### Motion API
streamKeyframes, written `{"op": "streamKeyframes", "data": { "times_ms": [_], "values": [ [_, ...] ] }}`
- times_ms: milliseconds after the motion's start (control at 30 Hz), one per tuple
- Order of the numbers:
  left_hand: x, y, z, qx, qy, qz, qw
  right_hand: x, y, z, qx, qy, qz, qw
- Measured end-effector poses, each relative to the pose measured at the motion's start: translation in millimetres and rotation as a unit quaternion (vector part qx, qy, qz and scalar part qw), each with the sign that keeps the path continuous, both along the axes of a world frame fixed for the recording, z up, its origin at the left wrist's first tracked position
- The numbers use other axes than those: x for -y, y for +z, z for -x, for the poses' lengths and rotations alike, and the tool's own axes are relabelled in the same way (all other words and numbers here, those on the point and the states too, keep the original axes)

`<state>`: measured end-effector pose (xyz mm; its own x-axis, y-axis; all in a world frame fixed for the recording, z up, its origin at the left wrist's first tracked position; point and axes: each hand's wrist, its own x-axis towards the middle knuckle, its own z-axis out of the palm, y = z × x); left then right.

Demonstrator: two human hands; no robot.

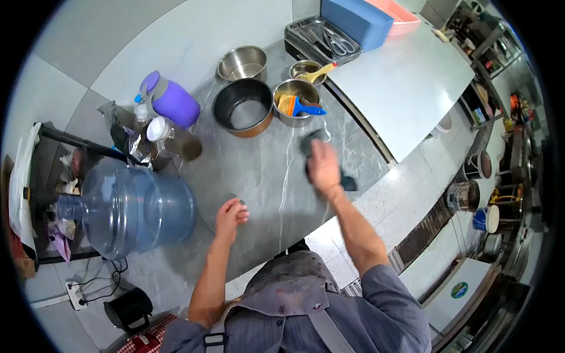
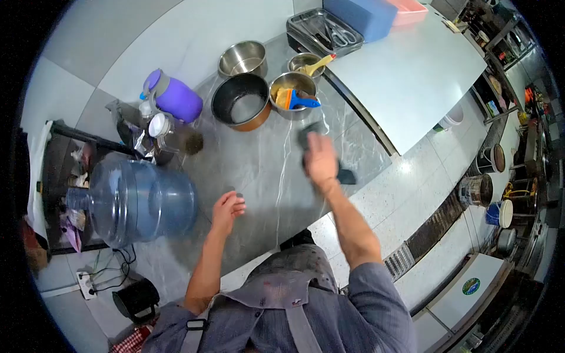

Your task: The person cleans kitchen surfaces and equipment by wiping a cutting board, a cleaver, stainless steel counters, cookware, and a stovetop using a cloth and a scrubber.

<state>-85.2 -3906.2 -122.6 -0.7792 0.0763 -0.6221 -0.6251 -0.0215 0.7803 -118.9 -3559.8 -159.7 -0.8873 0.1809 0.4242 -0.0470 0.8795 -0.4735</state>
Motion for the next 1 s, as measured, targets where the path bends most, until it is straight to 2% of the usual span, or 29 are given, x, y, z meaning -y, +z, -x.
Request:
{"op": "streamKeyframes", "data": {
  "times_ms": [33,167,233,300,367,433,467,567,633,667,767,800,1000],
  "values": [
    [9,1,-11,-0.009,0.043,-0.008,0.999,41,-1,-12,0.005,0.049,0.003,0.999],
    [38,16,-25,-0.018,0.075,-0.013,0.997,193,-5,-93,0.027,0.287,-0.01,0.958],
    [50,22,-13,-0.016,0.068,0.009,0.997,231,2,-133,0.063,0.401,-0.02,0.914],
    [45,34,4,-0.044,0.071,0.016,0.996,233,9,-151,0.022,0.465,-0.039,0.884],
    [37,43,29,-0.095,-0.035,0.067,0.993,212,8,-154,0.038,0.435,-0.041,0.899],
    [14,54,61,-0.071,-0.042,0.048,0.995,169,18,-140,0.056,0.377,-0.04,0.924],
    [2,59,77,-0.04,-0.052,0.035,0.997,146,18,-134,0.038,0.308,-0.057,0.949],
    [-36,47,132,-0.01,-0.032,0.038,0.999,63,20,-105,0.047,0.159,-0.009,0.986],
    [-68,57,172,-0.01,-0.005,0.035,0.999,1,18,-89,0.065,0.015,-0.025,0.997],
    [-79,54,183,0.009,0.02,0.032,0.999,-17,13,-87,0.072,-0.009,-0.022,0.997],
    [-91,20,224,0.025,0.018,0.016,0.999,-39,6,-81,0.112,-0.024,-0.06,0.992],
    [-98,20,230,0.019,0.064,0.039,0.997,-39,7,-77,0.115,-0.02,-0.055,0.992],
    [-68,57,229,-0.033,0.111,-0.004,0.993,-43,11,-75,0.117,-0.005,-0.039,0.992]
  ]
}}
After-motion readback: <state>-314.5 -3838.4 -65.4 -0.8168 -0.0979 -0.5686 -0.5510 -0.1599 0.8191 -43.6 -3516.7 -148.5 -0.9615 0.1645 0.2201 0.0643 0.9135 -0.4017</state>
